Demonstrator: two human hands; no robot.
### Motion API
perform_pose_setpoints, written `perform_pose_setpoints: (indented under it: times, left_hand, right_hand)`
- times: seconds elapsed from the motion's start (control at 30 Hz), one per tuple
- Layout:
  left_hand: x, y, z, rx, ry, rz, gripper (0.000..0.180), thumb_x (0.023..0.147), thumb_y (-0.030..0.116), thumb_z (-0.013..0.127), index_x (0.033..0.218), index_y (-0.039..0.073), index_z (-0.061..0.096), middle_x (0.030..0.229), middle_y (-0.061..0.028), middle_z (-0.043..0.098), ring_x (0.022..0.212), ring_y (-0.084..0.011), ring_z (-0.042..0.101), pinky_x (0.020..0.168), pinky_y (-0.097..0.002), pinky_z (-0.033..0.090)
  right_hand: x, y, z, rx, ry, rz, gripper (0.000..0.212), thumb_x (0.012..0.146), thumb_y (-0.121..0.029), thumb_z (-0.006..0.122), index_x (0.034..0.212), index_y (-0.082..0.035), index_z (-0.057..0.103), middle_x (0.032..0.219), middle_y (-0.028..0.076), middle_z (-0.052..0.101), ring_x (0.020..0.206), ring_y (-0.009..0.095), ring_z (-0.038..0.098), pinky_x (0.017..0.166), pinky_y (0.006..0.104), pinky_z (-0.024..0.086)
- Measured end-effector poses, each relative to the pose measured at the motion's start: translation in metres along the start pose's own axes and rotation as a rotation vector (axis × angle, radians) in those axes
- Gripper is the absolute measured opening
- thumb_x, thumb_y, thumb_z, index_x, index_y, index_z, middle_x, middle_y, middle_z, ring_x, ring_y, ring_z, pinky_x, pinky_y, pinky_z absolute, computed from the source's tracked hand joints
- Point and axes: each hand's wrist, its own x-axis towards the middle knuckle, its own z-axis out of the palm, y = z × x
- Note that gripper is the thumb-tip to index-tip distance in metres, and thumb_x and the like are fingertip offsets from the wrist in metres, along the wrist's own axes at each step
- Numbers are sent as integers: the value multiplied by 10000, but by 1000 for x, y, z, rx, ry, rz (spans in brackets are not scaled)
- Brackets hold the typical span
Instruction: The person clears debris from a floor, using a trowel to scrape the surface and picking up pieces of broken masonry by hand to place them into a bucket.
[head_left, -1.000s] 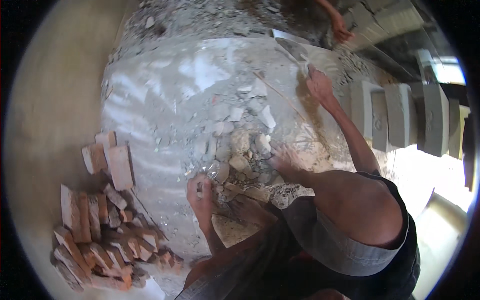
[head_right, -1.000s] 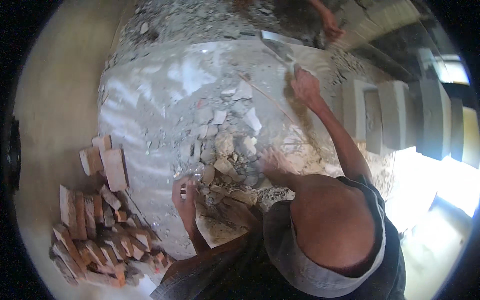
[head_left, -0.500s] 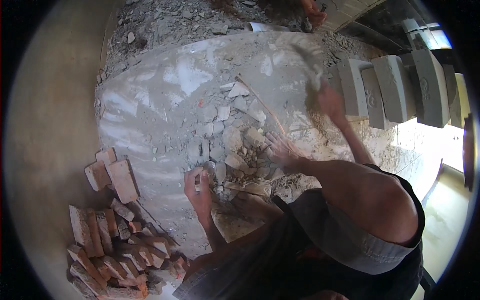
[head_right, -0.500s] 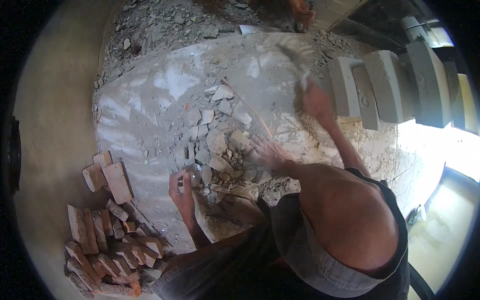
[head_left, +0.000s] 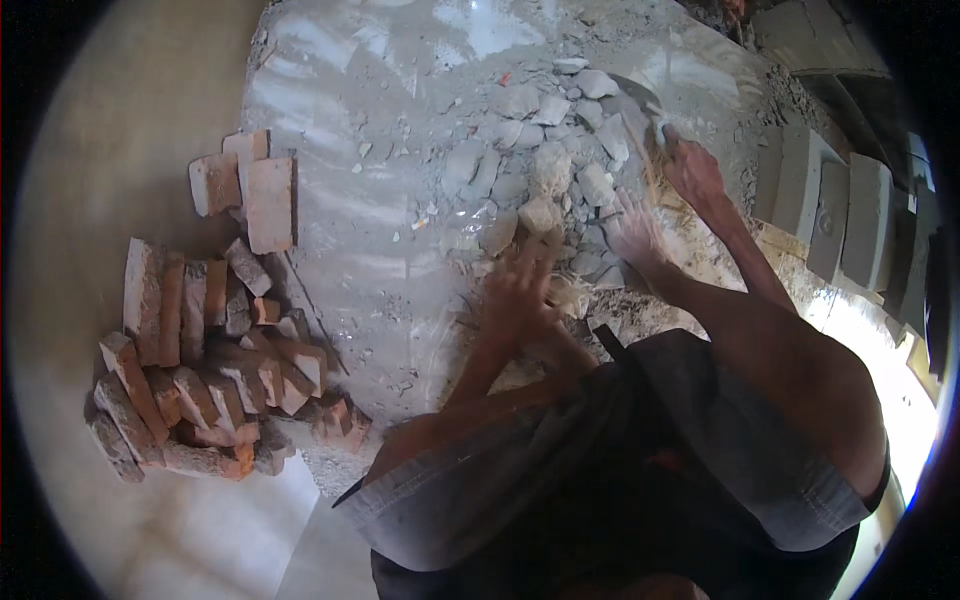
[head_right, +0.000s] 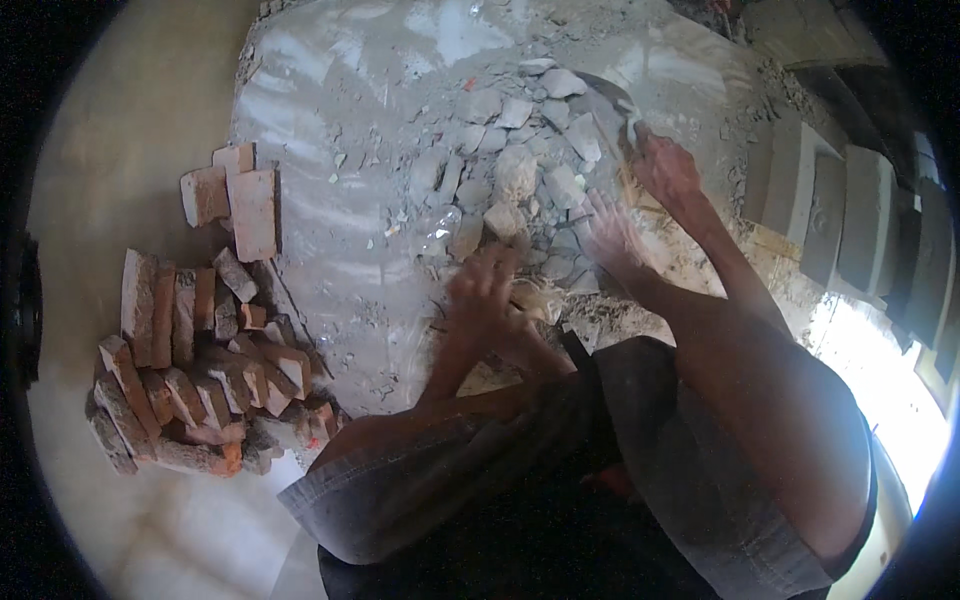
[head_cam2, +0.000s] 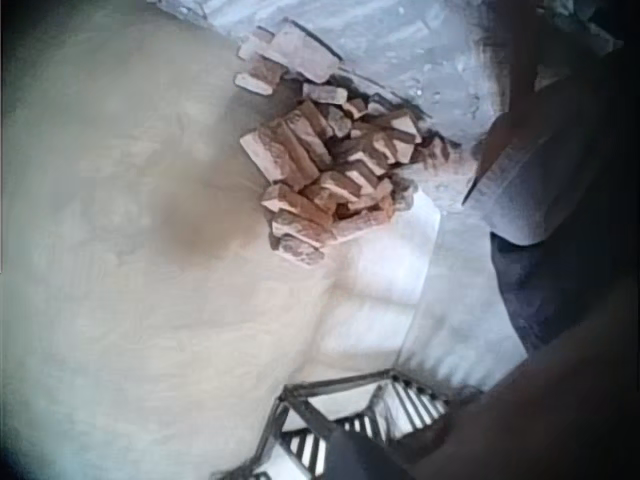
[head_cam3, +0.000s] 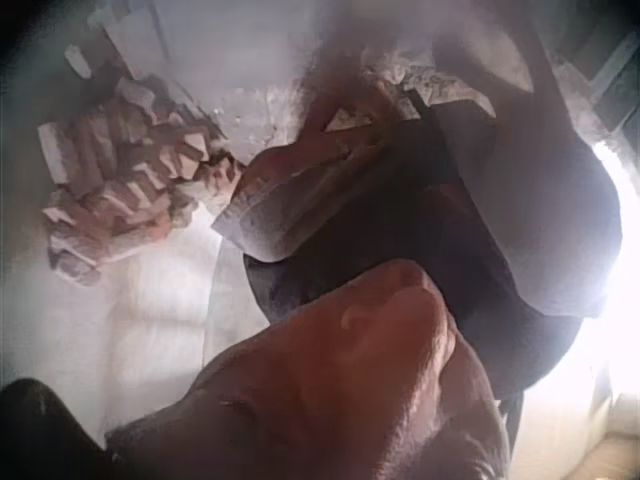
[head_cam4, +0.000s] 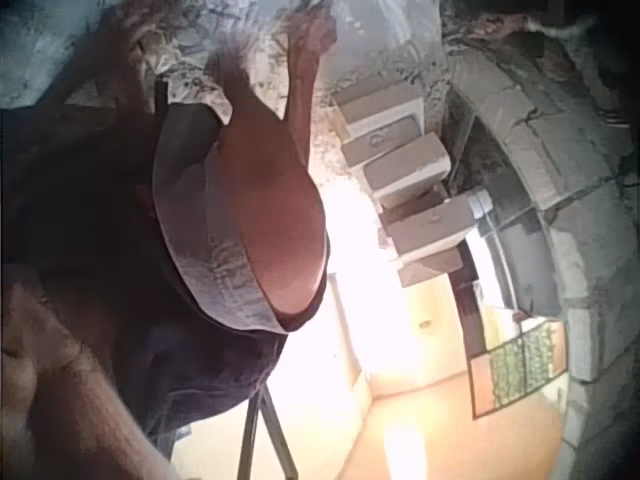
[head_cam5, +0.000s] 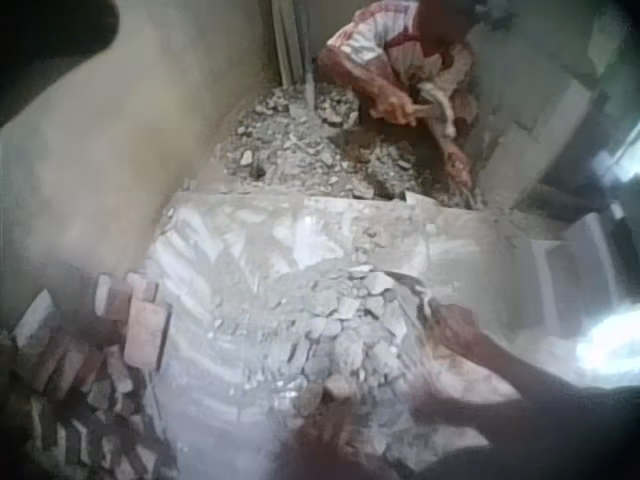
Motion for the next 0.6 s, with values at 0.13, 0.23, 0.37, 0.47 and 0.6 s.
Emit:
perform_pose_setpoints:
  times: [0.13, 0.23, 0.37, 0.47, 0.6]
  left_hand:
    - [-15, 6, 64, 313, 245, 370, 871, 678, 561, 669, 1381, 135, 381, 1405, -113, 341, 1228, -345, 362, 1006, -480, 302]
    - [-6, 12, 77, 398, 210, 508, 836, 712, 471, 679, 1406, 150, 340, 1428, -111, 317, 1255, -333, 336, 1011, -479, 310]
    - [18, 3, 73, 82, 165, 455, 696, 752, 306, 663, 1370, 179, 369, 1398, -106, 355, 1251, -304, 358, 999, -460, 335]
    - [18, 5, 63, 174, 168, 387, 580, 772, 236, 621, 1315, 193, 422, 1357, -106, 400, 1230, -284, 394, 981, -447, 357]
    - [19, 12, 78, 90, 212, 305, 535, 789, 145, 567, 1302, 215, 434, 1340, -102, 413, 1205, -300, 415, 948, -436, 385]
  right_hand:
    - [-29, -35, -14, 74, -256, -16, 351, 841, -171, 464, 1170, -47, 444, 865, 243, 618, 817, 418, 611, 724, 498, 490]
    - [-46, -39, -26, 54, -312, -88, 354, 833, -169, 476, 1167, -54, 450, 898, 240, 614, 840, 405, 611, 733, 474, 493]
    - [-62, -14, -36, 72, -154, -252, 488, 796, -165, 518, 1270, -102, 422, 980, 232, 615, 889, 406, 602, 780, 461, 483]
    - [-63, 17, -31, 275, -39, -43, 538, 800, -227, 541, 1319, -140, 429, 1081, 218, 598, 932, 402, 580, 860, 440, 457]
    - [-62, 163, 28, 756, 16, 311, 317, 877, -343, 469, 1091, -111, 500, 874, 98, 564, 753, 219, 579, 653, 371, 483]
